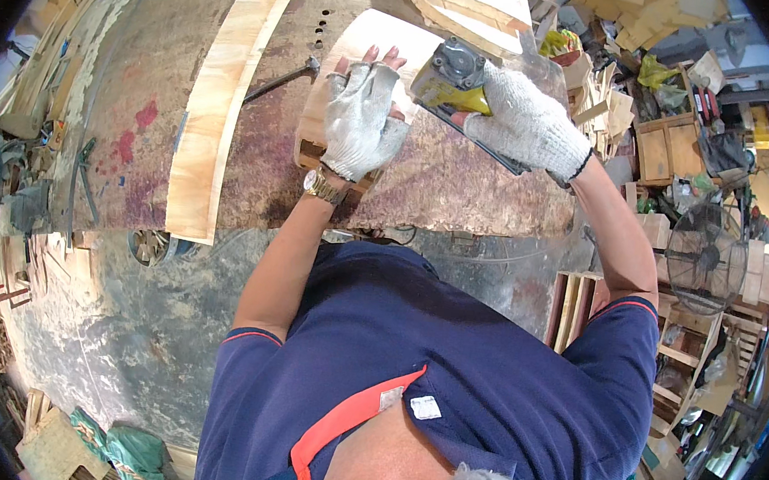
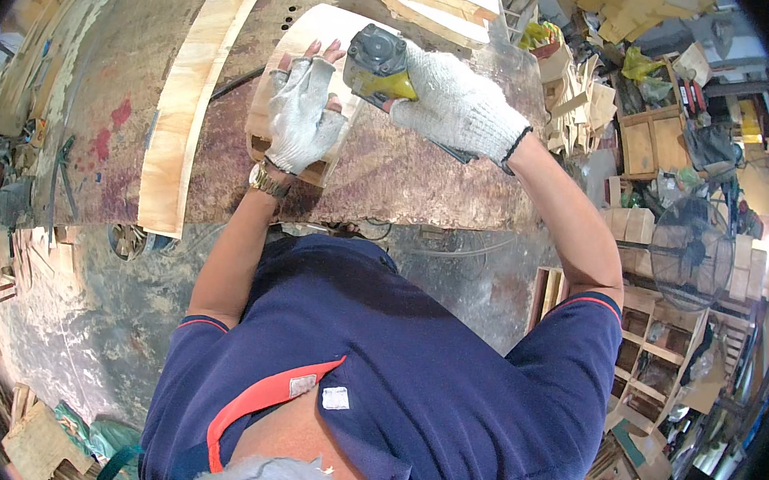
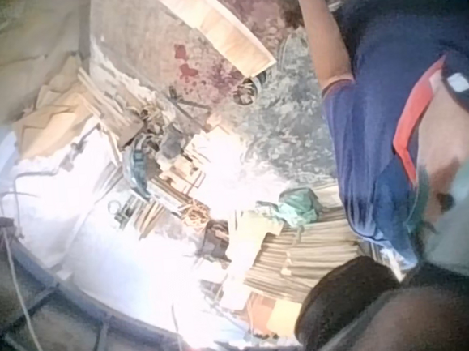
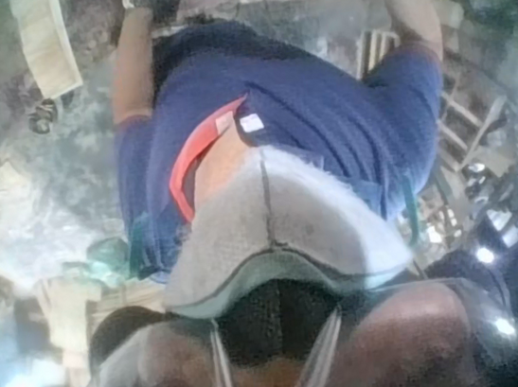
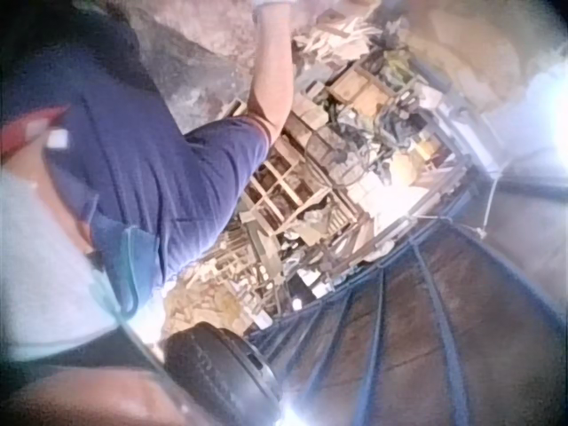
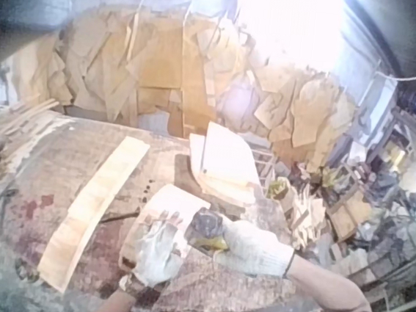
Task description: The person assembles small wooden boxes by wrapping thin plywood sheets around a base and securing them with a pneumatic nail gun. They repeatedly position the wood, drive nails along the edges, and rotate the pieces to complete each box.
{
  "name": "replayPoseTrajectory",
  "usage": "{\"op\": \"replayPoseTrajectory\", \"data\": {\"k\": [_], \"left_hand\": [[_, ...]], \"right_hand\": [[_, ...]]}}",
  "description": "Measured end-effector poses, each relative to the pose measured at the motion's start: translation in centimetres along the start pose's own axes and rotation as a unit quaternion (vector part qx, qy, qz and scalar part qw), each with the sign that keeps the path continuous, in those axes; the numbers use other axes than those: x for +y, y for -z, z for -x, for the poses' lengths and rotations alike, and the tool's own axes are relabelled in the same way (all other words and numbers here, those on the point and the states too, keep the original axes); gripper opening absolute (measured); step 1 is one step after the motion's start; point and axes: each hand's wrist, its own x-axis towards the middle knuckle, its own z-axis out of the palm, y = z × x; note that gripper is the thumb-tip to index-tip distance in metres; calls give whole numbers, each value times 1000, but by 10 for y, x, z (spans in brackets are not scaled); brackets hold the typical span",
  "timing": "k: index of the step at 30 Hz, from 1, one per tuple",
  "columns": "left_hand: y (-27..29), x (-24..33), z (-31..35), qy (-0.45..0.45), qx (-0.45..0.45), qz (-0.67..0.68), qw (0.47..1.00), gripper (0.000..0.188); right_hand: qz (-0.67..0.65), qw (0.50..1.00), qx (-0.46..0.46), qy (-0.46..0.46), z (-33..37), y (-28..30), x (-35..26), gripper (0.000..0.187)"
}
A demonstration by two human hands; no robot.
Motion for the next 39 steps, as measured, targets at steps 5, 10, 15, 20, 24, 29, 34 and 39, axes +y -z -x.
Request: {"op": "replayPoseTrajectory", "data": {"k": [5, 10, 15, 20, 24, 29, 34, 39], "left_hand": [[-1, 1, -5, 12, -8, -15, 1000, 64], [6, 2, -7, 21, 12, 12, 1000, 62], [26, -22, 19, 149, 81, -110, 979, 61], [38, -42, 50, 382, -11, 359, 852, 74], [39, -39, 56, 394, -1, 381, 836, 71], [41, -39, 52, 400, -10, 399, 825, 69], [36, -40, 52, 378, 6, 436, 816, 70], [32, -38, 54, 372, 22, 425, 825, 70]], "right_hand": [[12, 1000, -17, -13, 7, -2, -11, 59], [39, 998, 47, 14, 13, -8, -16, 68], [10, 1000, 8, 0, 10, -10, -6, 70], [-32, 998, 58, 8, -7, 0, -3, 55], [-147, 981, 34, -119, -28, 17, -11, 44], [-262, 956, 28, -133, -69, 23, -23, 37], [-252, 958, -11, -135, -107, 24, -25, 37], [-244, 952, -57, -174, -133, 26, -24, 44]]}}
